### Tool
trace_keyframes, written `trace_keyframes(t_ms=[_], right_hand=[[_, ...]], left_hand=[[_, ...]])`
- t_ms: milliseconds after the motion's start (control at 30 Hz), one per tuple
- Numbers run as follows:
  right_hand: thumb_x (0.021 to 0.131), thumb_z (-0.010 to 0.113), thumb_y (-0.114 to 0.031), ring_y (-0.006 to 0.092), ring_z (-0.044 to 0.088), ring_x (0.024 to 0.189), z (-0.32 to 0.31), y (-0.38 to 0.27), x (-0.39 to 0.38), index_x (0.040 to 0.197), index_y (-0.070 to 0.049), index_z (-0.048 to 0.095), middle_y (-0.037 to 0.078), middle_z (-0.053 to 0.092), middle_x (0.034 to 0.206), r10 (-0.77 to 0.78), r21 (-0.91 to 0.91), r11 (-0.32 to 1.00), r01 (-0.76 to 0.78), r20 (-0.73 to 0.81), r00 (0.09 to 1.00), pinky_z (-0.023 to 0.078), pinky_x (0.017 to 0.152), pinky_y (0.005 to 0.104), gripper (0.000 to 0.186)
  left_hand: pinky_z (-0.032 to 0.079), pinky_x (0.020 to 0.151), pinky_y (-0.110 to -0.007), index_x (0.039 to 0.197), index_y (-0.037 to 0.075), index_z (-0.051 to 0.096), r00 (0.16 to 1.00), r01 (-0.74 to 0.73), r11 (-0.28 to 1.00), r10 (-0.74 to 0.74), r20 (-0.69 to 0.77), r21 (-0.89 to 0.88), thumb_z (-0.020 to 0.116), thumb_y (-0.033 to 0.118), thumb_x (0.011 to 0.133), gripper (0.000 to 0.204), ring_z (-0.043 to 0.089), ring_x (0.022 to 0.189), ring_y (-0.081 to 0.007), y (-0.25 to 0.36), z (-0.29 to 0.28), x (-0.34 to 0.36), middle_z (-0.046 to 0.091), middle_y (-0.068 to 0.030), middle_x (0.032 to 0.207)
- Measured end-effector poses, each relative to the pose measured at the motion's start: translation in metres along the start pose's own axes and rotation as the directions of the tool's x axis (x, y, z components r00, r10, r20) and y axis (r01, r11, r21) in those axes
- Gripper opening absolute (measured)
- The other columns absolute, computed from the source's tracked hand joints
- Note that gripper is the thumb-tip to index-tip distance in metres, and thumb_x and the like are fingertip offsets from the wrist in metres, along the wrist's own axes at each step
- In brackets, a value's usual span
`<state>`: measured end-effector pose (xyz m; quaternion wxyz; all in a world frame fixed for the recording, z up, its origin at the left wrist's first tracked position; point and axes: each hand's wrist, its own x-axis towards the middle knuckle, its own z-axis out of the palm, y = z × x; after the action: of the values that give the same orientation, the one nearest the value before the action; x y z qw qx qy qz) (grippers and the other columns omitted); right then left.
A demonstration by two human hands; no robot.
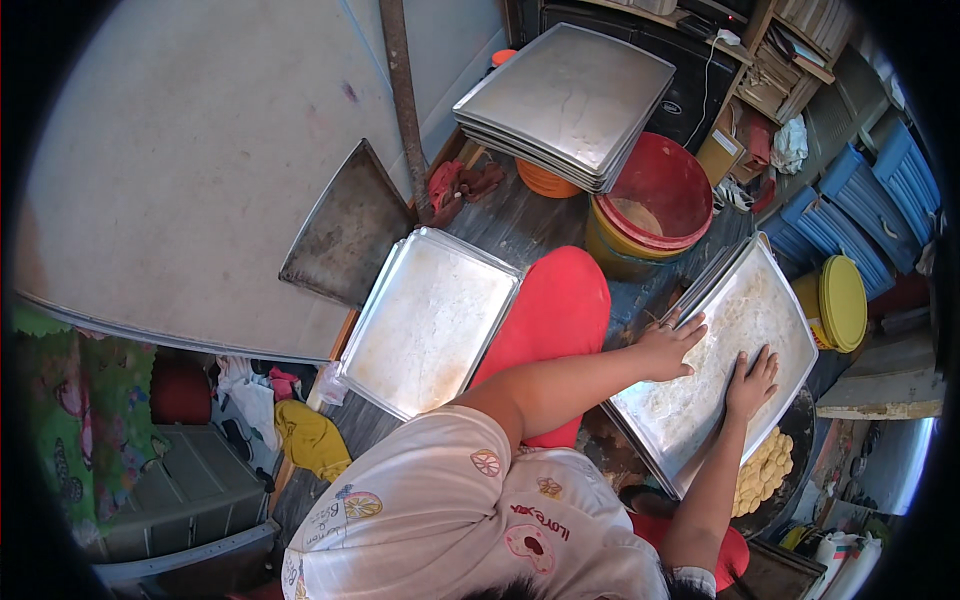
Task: Shaping portions of dough and arranging them on metal baking trays.
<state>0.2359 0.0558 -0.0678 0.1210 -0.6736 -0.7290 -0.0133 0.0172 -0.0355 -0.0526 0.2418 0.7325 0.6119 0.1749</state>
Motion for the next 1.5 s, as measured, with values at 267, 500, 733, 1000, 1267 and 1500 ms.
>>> trace_keyframes(t_ms=[267,500,733,1000,1267,1500], right_hand=[[0.092,0.043,-0.048,0.0286,0.021,0.139,0.0,-0.003,0.002,0.143,-0.016,0.032,0.014,0.027,0.149,0.011,-0.006,1.0,-0.011,0.011,1.0,0.009,0.111,0.053,0.062],[0.091,0.044,-0.048,0.0295,0.022,0.138,-0.003,0.001,0.0,0.143,-0.017,0.032,0.014,0.027,0.149,0.02,-0.01,1.0,-0.02,0.025,0.999,0.01,0.11,0.0536,0.062],[0.092,0.041,-0.05,0.0297,0.024,0.138,0.005,0.007,0.001,0.143,-0.017,0.032,0.014,0.029,0.148,-0.026,-0.013,1.0,0.025,-0.033,0.999,0.013,0.108,0.056,0.061],[0.092,0.041,-0.05,0.0288,0.023,0.138,0.008,0.007,0.002,0.142,-0.017,0.033,0.014,0.029,0.148,-0.038,0.011,0.999,0.039,-0.049,0.998,0.013,0.109,0.0554,0.061],[0.091,0.043,-0.049,0.0291,0.022,0.138,0.006,0.008,0.003,0.142,-0.017,0.033,0.014,0.028,0.148,-0.011,0.013,1.0,0.011,-0.034,0.999,0.011,0.11,0.0541,0.061],[0.092,0.043,-0.049,0.029,0.023,0.138,0.006,0.009,0.001,0.141,-0.017,0.035,0.014,0.03,0.147,-0.015,0.024,1.0,0.017,-0.048,0.999,0.012,0.109,0.0547,0.06]], left_hand=[[0.034,0.101,-0.054,0.146,0.012,0.02,1.0,-0.009,1.0,0.01,-0.026,0.015,0.061,0.044,0.082,0.082,0.016,0.136,-0.0464,-0.001,0.0,0.0,0.008,-0.009,0.154],[0.032,0.103,-0.052,0.146,0.012,0.02,1.0,0.001,1.0,-0.001,-0.03,-0.002,0.061,0.043,0.082,0.083,0.015,0.137,-0.0458,0.0,0.002,0.001,0.007,-0.0081,0.155],[0.03,0.105,-0.052,0.146,0.011,0.022,0.999,-0.007,1.0,0.006,-0.044,-0.027,0.063,0.043,0.081,0.083,0.015,0.136,-0.0471,0.001,0.005,0.0,0.007,-0.0097,0.154],[0.029,0.106,-0.053,0.145,0.01,0.023,0.996,-0.028,1.0,0.028,-0.084,0.001,0.063,0.043,0.08,0.083,0.018,0.134,-0.0492,-0.004,0.01,0.002,0.009,-0.0104,0.154],[0.03,0.105,-0.052,0.145,0.011,0.024,0.999,-0.019,1.0,0.017,-0.047,-0.023,0.063,0.043,0.08,0.082,0.017,0.135,-0.048,0.001,0.004,0.001,0.009,-0.0102,0.154],[0.03,0.105,-0.052,0.145,0.011,0.024,0.999,-0.011,1.0,0.01,-0.038,-0.029,0.063,0.042,0.08,0.082,0.017,0.135,-0.0472,0.002,0.002,0.0,0.009,-0.0099,0.154]])
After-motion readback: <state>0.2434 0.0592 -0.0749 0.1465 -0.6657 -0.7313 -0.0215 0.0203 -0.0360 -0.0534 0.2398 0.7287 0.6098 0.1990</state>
